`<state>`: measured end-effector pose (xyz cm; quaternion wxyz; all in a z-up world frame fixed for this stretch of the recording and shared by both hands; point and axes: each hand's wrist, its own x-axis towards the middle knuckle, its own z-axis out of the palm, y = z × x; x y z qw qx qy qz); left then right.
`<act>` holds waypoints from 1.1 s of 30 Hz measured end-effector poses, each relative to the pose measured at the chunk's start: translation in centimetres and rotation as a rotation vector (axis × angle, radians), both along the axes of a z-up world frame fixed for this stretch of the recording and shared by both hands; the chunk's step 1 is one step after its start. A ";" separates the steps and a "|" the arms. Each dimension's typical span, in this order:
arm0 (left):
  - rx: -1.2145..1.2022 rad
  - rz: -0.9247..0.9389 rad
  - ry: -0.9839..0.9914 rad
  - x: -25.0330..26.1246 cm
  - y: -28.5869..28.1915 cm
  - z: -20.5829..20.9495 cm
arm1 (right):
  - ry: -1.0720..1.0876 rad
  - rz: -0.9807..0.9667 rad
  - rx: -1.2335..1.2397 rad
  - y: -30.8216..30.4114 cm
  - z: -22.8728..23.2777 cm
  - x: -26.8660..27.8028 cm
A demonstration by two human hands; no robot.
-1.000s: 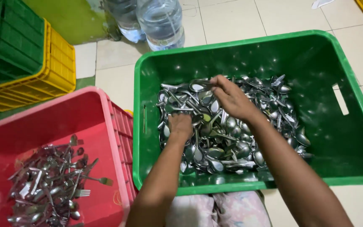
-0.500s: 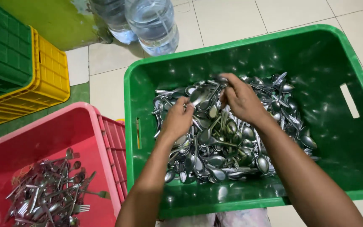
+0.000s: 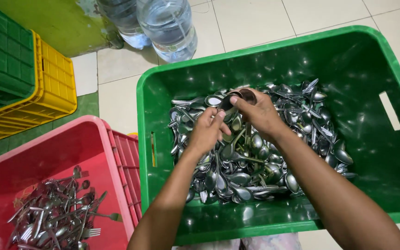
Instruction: Bundling metal spoons with rubber bands from a large plastic bin
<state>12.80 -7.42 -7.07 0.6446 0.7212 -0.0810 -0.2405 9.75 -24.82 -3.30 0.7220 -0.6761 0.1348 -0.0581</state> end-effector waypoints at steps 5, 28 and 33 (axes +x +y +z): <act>0.126 0.014 -0.023 -0.4 0.0 1.6 | -0.044 0.011 -0.052 0.3 1.6 -0.4; 0.201 -0.093 -0.188 -0.9 -0.3 -0.2 | -0.046 0.104 -0.064 -0.2 0.2 0.2; 0.142 -0.057 -0.050 -0.9 0.5 0.7 | -0.163 0.012 -0.117 -1.0 1.1 0.0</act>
